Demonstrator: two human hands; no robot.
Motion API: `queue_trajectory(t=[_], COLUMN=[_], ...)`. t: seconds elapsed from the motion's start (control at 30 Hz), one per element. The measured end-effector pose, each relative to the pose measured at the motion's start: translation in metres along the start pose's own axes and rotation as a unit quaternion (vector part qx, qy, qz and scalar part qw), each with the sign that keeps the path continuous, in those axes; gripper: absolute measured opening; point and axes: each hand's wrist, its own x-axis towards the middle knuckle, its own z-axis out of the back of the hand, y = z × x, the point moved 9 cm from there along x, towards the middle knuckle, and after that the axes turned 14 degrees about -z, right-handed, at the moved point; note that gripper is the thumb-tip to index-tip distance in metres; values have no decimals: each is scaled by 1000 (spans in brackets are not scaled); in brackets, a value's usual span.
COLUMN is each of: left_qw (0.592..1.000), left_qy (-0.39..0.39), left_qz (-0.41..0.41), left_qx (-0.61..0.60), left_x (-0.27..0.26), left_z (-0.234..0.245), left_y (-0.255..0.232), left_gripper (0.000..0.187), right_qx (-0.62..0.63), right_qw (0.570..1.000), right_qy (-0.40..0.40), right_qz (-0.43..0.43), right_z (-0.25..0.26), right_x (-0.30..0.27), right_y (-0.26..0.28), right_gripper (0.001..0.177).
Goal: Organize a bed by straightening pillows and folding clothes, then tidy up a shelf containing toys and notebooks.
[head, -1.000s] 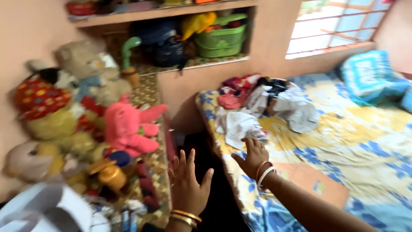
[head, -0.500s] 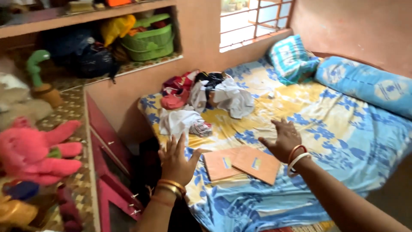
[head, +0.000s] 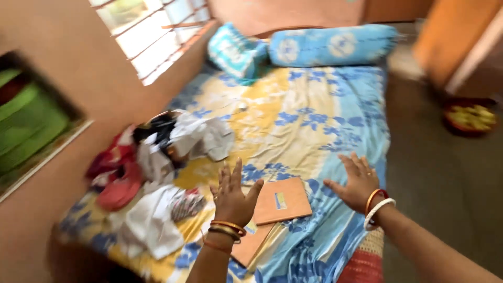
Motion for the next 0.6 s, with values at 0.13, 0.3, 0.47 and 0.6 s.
queue_trajectory(t=[0.13,0.3,0.47,0.6], left_qw=[997,992,991,993], left_qy=[62,96,64,71], left_qz=[-17,-70,-91,-51], left_qx=[-41,-49,-78,-80], left_x=[5,28,33,16], left_z=[-31,-36,-16,-3], left_y=[25,8,-10,0], left_gripper=[91,91,90,90], right_qx=[-14,-25,-29,-33], right_qw=[998,996,995,997], right_qy=[9,-35,-17,-18], right_qz=[-54,-83,-99,-72], right_z=[-15,25,51,58], right_x=[-40,-54,-59,-55], right_y=[1,9,23,30], right_gripper=[95,93,92,93])
